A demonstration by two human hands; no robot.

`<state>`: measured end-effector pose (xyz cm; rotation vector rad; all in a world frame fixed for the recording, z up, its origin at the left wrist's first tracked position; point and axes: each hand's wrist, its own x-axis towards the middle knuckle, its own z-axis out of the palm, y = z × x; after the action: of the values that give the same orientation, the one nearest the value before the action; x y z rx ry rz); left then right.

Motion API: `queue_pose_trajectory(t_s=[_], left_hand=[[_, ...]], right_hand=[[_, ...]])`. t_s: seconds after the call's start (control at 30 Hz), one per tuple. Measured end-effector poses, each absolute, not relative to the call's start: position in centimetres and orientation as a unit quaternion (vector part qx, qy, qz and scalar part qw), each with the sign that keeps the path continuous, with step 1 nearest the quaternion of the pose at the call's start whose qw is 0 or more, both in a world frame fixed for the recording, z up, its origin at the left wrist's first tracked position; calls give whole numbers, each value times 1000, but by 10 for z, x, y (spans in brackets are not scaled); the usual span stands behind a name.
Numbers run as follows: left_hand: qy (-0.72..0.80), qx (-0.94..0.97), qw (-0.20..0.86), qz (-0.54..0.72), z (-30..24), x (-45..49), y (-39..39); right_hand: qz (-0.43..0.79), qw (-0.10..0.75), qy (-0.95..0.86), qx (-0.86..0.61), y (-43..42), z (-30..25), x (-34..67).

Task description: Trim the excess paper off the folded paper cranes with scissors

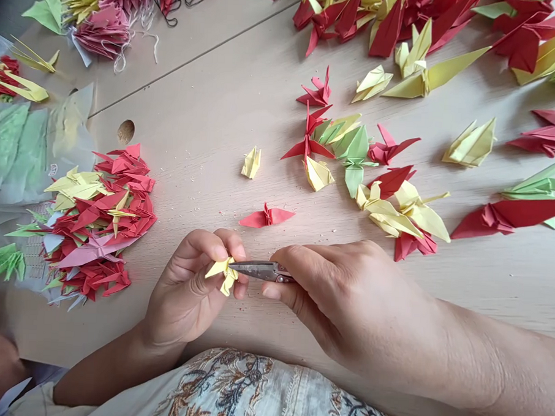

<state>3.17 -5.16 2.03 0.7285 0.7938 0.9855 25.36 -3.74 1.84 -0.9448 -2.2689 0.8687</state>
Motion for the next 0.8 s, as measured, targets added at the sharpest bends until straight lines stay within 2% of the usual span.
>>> queue_pose_trajectory(t_s=[0.4, 0.8], left_hand=[[356, 309, 769, 432, 20, 33, -50], [380, 305, 765, 420, 21, 33, -52]], right_hand=[[389, 237, -824, -336, -38, 18, 254], [375, 245, -828, -337, -40, 18, 254]])
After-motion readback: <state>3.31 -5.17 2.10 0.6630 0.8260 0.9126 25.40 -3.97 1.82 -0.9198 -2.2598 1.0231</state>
